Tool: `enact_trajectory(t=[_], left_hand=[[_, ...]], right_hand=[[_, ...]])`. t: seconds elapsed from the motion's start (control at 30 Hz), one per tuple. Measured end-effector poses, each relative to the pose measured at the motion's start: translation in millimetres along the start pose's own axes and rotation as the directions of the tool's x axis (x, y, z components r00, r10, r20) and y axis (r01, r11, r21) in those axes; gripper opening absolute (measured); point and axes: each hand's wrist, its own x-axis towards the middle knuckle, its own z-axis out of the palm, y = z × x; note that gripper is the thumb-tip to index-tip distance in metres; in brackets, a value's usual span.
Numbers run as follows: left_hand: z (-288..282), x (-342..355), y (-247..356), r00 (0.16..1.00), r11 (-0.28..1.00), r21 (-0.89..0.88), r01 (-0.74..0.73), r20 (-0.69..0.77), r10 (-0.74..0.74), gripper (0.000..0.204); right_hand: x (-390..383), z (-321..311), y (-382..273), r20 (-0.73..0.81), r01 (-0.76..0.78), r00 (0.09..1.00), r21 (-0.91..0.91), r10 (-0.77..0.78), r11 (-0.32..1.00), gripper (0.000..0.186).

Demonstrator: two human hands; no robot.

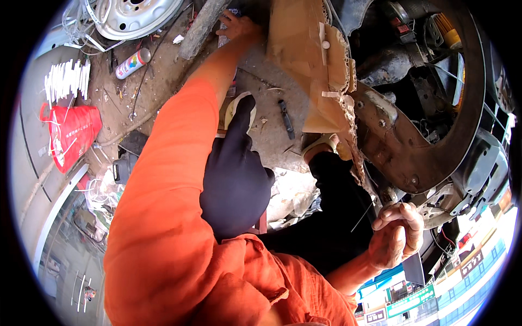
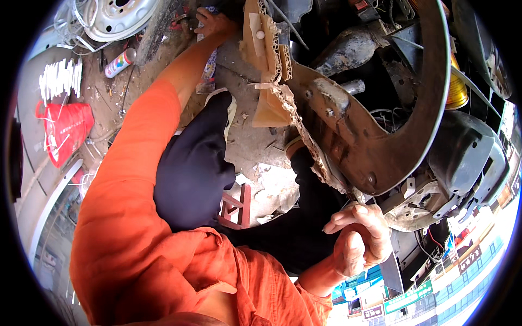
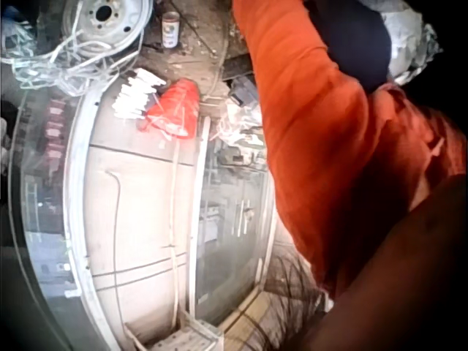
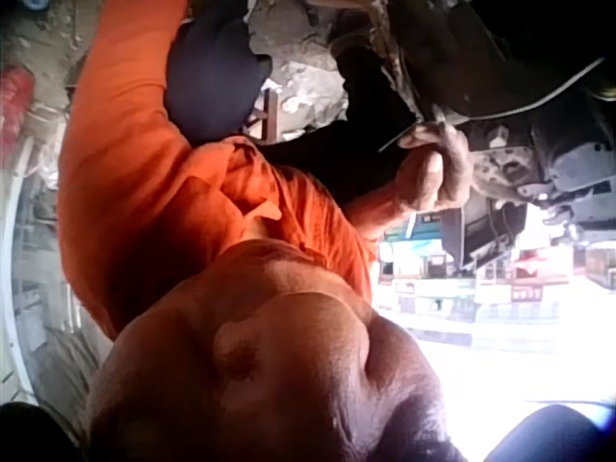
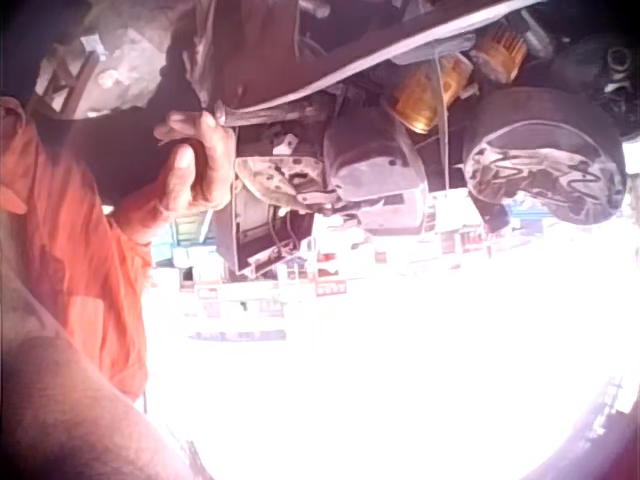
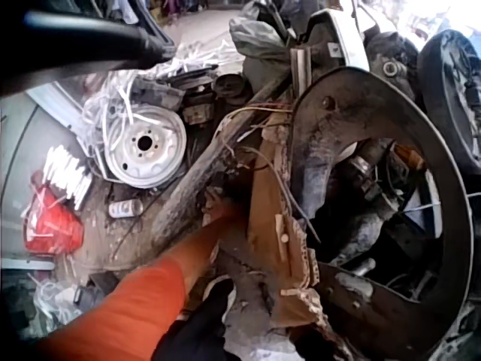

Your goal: The person sorts through a cluttered pile of motorcycle components, picking up and examining various plastic covers, a headlight housing, and metal internal parts by hand while sitting on a low stool.

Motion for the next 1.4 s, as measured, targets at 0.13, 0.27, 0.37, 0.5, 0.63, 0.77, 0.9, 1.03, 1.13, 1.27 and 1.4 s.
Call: enact_trajectory(t=[0.13,0.27,0.37,0.5,0.63,0.77,0.9,1.03,1.13,1.27,1.4], left_hand=[[36.1,22.3,-95.2,0.979,0.956,-0.244,-0.160,0.082,0.185,0.067],[-32.8,-16.4,-116.6,0.928,0.557,-0.830,0.023,0.225,0.298,0.071],[-37.7,-16.5,-171.0,0.956,0.287,-0.956,0.062,0.140,0.258,0.057],[-90.4,-45.4,-208.1,0.990,-0.191,-0.980,0.052,0.026,0.136,0.036],[-177.6,-77.5,-248.2,0.991,-0.090,-0.989,-0.115,-0.121,0.060,0.039],[-277.9,-103.5,-255.8,0.934,0.313,-0.907,-0.281,-0.184,0.306,0.036],[-381.3,-152.9,-191.1,0.758,0.328,-0.715,-0.617,-0.429,0.492,0.037],[-424.9,-158.2,-136.3,0.619,0.117,-0.712,-0.692,-0.502,0.605,0.030],[-440.2,-176.4,-91.0,0.572,-0.096,-0.742,-0.664,-0.587,0.573,0.024],[-437.5,-213.7,-69.6,0.635,-0.236,-0.798,-0.555,-0.590,0.499,0.023],[-410.4,-254.7,-38.7,0.637,-0.261,-0.817,-0.514,-0.567,0.522,0.034]], right_hand=[[-0.6,10.1,-7.9,-0.029,-0.044,0.999,0.017,0.044,0.999,0.034],[0.2,14.6,-12.5,-0.015,-0.040,0.999,0.049,0.041,0.998,0.030],[2.6,18.9,-18.1,0.012,-0.102,0.995,0.066,0.102,0.993,0.029],[5.6,23.8,-27.4,0.019,-0.181,0.983,0.086,0.180,0.980,0.026],[7.6,29.9,-31.2,0.072,-0.231,0.972,0.119,0.224,0.966,0.026],[6.3,39.7,-26.3,0.127,-0.245,0.965,0.122,0.229,0.962,0.026],[8.4,51.9,-26.6,0.197,-0.189,0.967,0.137,0.160,0.973,0.024],[17.2,68.5,-46.2,0.205,-0.072,0.978,0.185,0.033,0.980,0.026],[31.6,88.3,-83.9,0.165,0.150,0.974,0.058,-0.157,0.987,0.030],[56.2,129.3,-124.4,0.140,0.589,0.801,-0.359,-0.582,0.724,0.060],[72.1,137.4,-121.9,0.041,0.515,0.850,-0.269,-0.525,0.814,0.092]])
